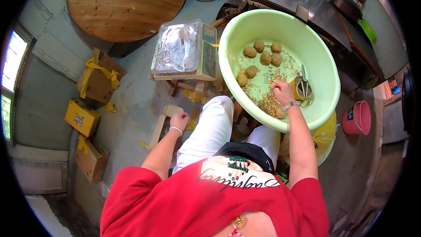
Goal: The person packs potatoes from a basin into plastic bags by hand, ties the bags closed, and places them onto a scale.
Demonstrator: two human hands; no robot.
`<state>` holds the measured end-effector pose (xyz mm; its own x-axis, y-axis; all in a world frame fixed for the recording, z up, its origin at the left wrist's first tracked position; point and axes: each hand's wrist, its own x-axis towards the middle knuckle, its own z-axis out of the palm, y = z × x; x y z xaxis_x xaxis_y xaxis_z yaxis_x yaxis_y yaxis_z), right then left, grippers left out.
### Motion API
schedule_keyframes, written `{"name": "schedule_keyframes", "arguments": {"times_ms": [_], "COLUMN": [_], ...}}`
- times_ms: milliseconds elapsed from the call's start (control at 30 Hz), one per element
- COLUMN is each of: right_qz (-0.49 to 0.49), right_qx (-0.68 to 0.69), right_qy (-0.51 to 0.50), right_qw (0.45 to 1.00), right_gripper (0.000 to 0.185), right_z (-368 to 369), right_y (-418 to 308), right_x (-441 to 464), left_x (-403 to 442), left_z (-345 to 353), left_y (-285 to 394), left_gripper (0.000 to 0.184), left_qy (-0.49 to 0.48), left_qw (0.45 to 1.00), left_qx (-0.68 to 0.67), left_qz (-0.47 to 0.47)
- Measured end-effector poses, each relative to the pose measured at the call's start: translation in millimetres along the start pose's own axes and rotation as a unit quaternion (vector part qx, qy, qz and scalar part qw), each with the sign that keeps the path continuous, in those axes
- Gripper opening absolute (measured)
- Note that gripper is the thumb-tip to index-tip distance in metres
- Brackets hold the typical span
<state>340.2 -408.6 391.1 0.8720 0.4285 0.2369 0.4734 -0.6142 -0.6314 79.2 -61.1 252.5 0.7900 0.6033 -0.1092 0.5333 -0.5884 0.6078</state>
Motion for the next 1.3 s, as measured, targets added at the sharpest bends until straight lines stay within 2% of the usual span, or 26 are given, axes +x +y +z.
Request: {"name": "schedule_keyframes", "arguments": {"times_ms": [100,200,367,400,467,533,600,667,700,800,900,1000,1100,1167,1200,1233,1300], "right_qz": [-0.057,-0.002,0.018,0.027,-0.044,-0.05,0.009,-0.089,-0.138,-0.107,-0.092,-0.104,-0.077,-0.006,0.03,0.031,0.032], "right_qx": [-0.037,-0.019,0.001,0.006,-0.05,-0.048,0.014,-0.065,-0.105,-0.091,-0.083,-0.088,-0.074,-0.036,-0.017,-0.019,-0.023], "right_qy": [-0.009,-0.036,-0.036,-0.039,-0.011,-0.014,-0.046,0.007,0.034,0.013,0.009,0.018,-0.001,-0.024,-0.035,-0.034,-0.032], "right_qw": [0.998,0.999,0.999,0.999,0.998,0.998,0.999,0.994,0.984,0.99,0.992,0.99,0.994,0.999,0.999,0.999,0.999], "right_gripper": [0.013,0.014,0.014,0.015,0.015,0.015,0.014,0.014,0.014,0.013,0.013,0.014,0.015,0.011,0.01,0.01,0.01], "right_z": [5,1,0,-1,10,7,1,15,16,14,15,14,13,12,12,12,11], "right_y": [17,6,4,3,27,20,8,36,37,36,35,34,35,32,29,28,27], "right_x": [1,0,-1,-1,0,2,0,2,3,1,1,0,-1,-2,-2,-2,-3], "left_x": [24,47,95,101,109,117,121,123,127,141,178,189,209,220,220,216,208], "left_z": [-21,-51,-76,-79,-85,-84,-86,-92,-91,-87,-71,-69,-62,-66,-69,-76,-93], "left_y": [25,59,90,96,109,118,129,141,143,133,106,90,69,58,61,69,98], "left_gripper": [0.015,0.021,0.029,0.031,0.035,0.031,0.035,0.04,0.037,0.034,0.031,0.027,0.028,0.032,0.035,0.039,0.048], "left_qy": [0.08,0.166,0.305,0.28,0.229,0.229,0.214,0.184,0.182,0.114,0.084,0.18,0.289,0.276,0.261,0.246,0.204], "left_qw": [0.995,0.982,0.929,0.938,0.954,0.947,0.946,0.95,0.949,0.954,0.961,0.982,0.95,0.929,0.921,0.911,0.907], "left_qx": [-0.038,0.023,0.084,0.102,0.136,0.177,0.212,0.241,0.249,0.271,0.262,0.06,-0.106,-0.245,-0.288,-0.331,-0.365], "left_qz": [0.033,0.09,0.193,0.175,0.139,0.138,0.117,0.078,0.067,0.063,0.016,-0.018,-0.051,0.009,0.01,0.01,-0.048]}}
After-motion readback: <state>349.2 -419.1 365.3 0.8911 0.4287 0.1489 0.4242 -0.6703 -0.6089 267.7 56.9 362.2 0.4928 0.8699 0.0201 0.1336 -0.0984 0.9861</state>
